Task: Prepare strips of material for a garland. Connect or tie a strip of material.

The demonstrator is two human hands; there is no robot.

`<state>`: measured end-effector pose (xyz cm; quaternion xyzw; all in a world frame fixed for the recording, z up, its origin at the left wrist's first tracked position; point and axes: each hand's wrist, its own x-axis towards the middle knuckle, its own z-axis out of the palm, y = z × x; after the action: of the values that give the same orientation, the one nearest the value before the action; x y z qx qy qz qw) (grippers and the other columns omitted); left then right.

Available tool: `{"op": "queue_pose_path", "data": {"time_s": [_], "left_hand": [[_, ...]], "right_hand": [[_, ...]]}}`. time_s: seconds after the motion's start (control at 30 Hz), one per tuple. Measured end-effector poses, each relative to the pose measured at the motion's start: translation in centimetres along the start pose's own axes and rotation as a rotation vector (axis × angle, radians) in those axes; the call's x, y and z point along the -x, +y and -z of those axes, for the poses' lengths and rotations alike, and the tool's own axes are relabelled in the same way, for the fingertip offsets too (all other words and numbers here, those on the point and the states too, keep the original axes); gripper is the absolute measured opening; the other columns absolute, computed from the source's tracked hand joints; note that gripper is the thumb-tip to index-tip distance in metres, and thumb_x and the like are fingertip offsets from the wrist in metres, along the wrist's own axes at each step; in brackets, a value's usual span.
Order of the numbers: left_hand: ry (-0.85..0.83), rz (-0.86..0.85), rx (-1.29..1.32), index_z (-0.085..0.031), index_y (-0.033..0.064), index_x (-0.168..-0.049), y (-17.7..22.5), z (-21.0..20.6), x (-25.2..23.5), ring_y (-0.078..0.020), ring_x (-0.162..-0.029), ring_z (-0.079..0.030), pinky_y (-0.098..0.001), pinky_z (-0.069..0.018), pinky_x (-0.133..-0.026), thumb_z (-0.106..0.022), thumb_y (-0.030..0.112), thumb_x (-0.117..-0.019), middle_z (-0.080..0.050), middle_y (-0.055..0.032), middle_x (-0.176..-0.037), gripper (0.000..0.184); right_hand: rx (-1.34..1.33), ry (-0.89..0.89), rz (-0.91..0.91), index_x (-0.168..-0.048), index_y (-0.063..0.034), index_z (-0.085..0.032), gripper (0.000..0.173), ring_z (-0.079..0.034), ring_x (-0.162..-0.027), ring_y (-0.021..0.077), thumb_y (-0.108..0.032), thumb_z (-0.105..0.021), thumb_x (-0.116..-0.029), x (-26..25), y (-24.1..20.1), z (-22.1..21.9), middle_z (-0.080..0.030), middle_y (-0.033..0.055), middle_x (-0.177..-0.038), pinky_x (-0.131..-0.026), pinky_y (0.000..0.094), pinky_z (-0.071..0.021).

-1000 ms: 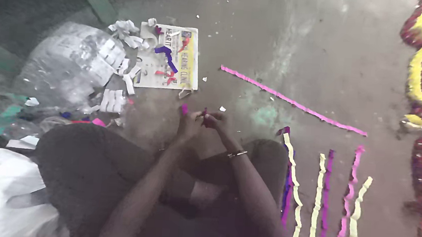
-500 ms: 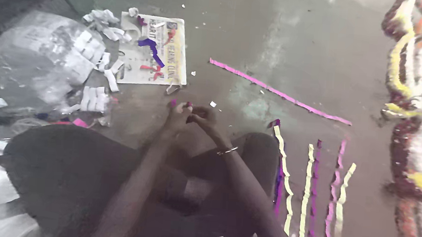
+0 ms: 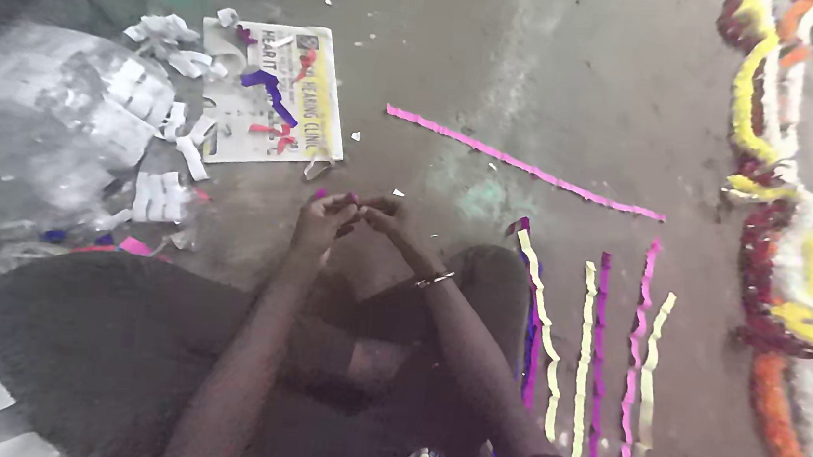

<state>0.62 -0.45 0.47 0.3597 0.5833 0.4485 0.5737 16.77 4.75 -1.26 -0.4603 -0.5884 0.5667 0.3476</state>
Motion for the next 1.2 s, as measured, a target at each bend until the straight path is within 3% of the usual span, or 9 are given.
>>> {"op": "queue_pose_path", "data": {"time_s": [0.03, 0.13, 0.3, 0.57, 0.7, 0.83, 1.0, 1.1, 1.2], "left_hand": [[-0.006, -0.012, -0.013, -0.062, 0.0083, -0.129, -0.1, 0.1, 0.0, -0.0129, -0.093, -0.069, -0.0319, -0.0591, -0.082, -0.064, 0.011, -0.1008, -0.069, -0.0057, -0.116, 0.029], [-0.047, -0.032, -0.045, -0.061, 0.0092, -0.134, 0.1, 0.3, 0.6, -0.0146, -0.098, -0.069, -0.0335, -0.0583, -0.085, -0.062, 0.017, -0.1030, -0.068, -0.0068, -0.121, 0.032], [-0.011, -0.045, -0.064, -0.063, 0.0016, -0.125, 1.3, -0.6, 0.4, -0.0127, -0.089, -0.068, -0.0324, -0.0583, -0.081, -0.059, 0.017, -0.1046, -0.069, -0.0082, -0.109, 0.026], [0.026, -0.076, -0.119, -0.068, -0.0007, -0.120, 0.2, -0.4, -1.8, -0.0154, -0.084, -0.071, -0.0343, -0.0608, -0.077, -0.064, 0.019, -0.1025, -0.073, -0.0101, -0.101, 0.027], [0.024, -0.085, -0.155, -0.067, 0.0013, -0.121, 0.2, -0.2, -1.9, -0.0158, -0.088, -0.070, -0.0352, -0.0597, -0.079, -0.063, 0.019, -0.1023, -0.072, -0.0098, -0.103, 0.026], [0.046, -0.135, -0.269, -0.069, 0.0012, -0.119, 0.1, 0.1, -2.2, -0.0150, -0.087, -0.070, -0.0359, -0.0600, -0.081, -0.067, 0.013, -0.0991, -0.072, -0.0101, -0.104, 0.023], [0.063, -0.206, -0.434, -0.071, 0.0033, -0.117, 0.1, 0.1, -2.2, -0.0158, -0.085, -0.069, -0.0384, -0.0582, -0.081, -0.066, 0.014, -0.0982, -0.073, -0.0096, -0.100, 0.022], [0.087, -0.232, -0.581, -0.070, 0.0017, -0.120, 0.6, -0.3, -1.9, -0.0217, -0.087, -0.069, -0.0433, -0.0558, -0.084, -0.062, 0.011, -0.0989, -0.073, -0.0137, -0.102, 0.024], [0.079, -0.269, -0.639, -0.069, 0.0002, -0.122, 0.8, -0.4, -1.1, -0.0289, -0.091, -0.069, -0.0487, -0.0545, -0.086, -0.058, 0.008, -0.1014, -0.071, -0.0188, -0.105, 0.024]], "right_hand": [[-0.043, -0.004, 0.010, -0.113, 0.0055, -0.070, 0.020, -0.064, -0.072, 0.0098, -0.006, -0.067, -0.0969, -0.2, 0.5, 0.1, -0.071, 0.0113, -0.090, -0.067, 0.0279, -0.0566], [-0.101, -0.003, -0.002, -0.113, 0.0044, -0.071, 0.020, -0.066, -0.075, 0.0112, -0.006, -0.067, -0.0966, -0.4, 1.3, 0.3, -0.072, 0.0111, -0.091, -0.068, 0.0301, -0.0584], [-0.014, 0.019, 0.064, -0.109, 0.0078, -0.070, 0.019, -0.069, -0.075, 0.0091, 0.001, -0.071, -0.0910, -0.2, 0.3, 0.0, -0.073, 0.0129, -0.093, -0.071, 0.0262, -0.0594], [0.061, 0.026, 0.132, -0.106, 0.0044, -0.073, 0.022, -0.074, -0.081, 0.0159, -0.003, -0.078, -0.0869, -0.6, 1.8, 0.0, -0.075, 0.0141, -0.096, -0.078, 0.0330, -0.0633], [0.108, 0.005, 0.064, -0.112, 0.0037, -0.071, 0.023, -0.072, -0.079, 0.0151, -0.008, -0.074, -0.0926, -0.1, 0.3, 0.1, -0.074, 0.0136, -0.099, -0.075, 0.0323, -0.0623], [0.083, -0.045, 0.056, -0.114, 0.0051, -0.069, 0.026, -0.071, -0.082, 0.0167, -0.017, -0.059, -0.1043, -0.2, 0.3, 0.4, -0.073, 0.0138, -0.095, -0.076, 0.0362, -0.0610], [0.076, -0.034, 0.088, -0.120, 0.0054, -0.066, 0.027, -0.070, -0.078, 0.0142, -0.013, -0.063, -0.1015, -0.1, 0.4, 0.2, -0.073, 0.0131, -0.095, -0.072, 0.0326, -0.0605], [0.226, -0.013, 0.116, -0.132, 0.0031, -0.062, 0.036, -0.071, -0.091, 0.0170, -0.015, -0.064, -0.1003, 0.2, 0.1, 0.1, -0.072, 0.0155, -0.113, -0.083, 0.0347, -0.0591], [0.296, 0.030, 0.176, -0.125, 0.0090, -0.060, 0.028, -0.071, -0.087, 0.0223, -0.006, -0.055, -0.1015, 0.2, 0.5, -0.4, -0.071, 0.0193, -0.101, -0.081, 0.0392, -0.0598]]}}
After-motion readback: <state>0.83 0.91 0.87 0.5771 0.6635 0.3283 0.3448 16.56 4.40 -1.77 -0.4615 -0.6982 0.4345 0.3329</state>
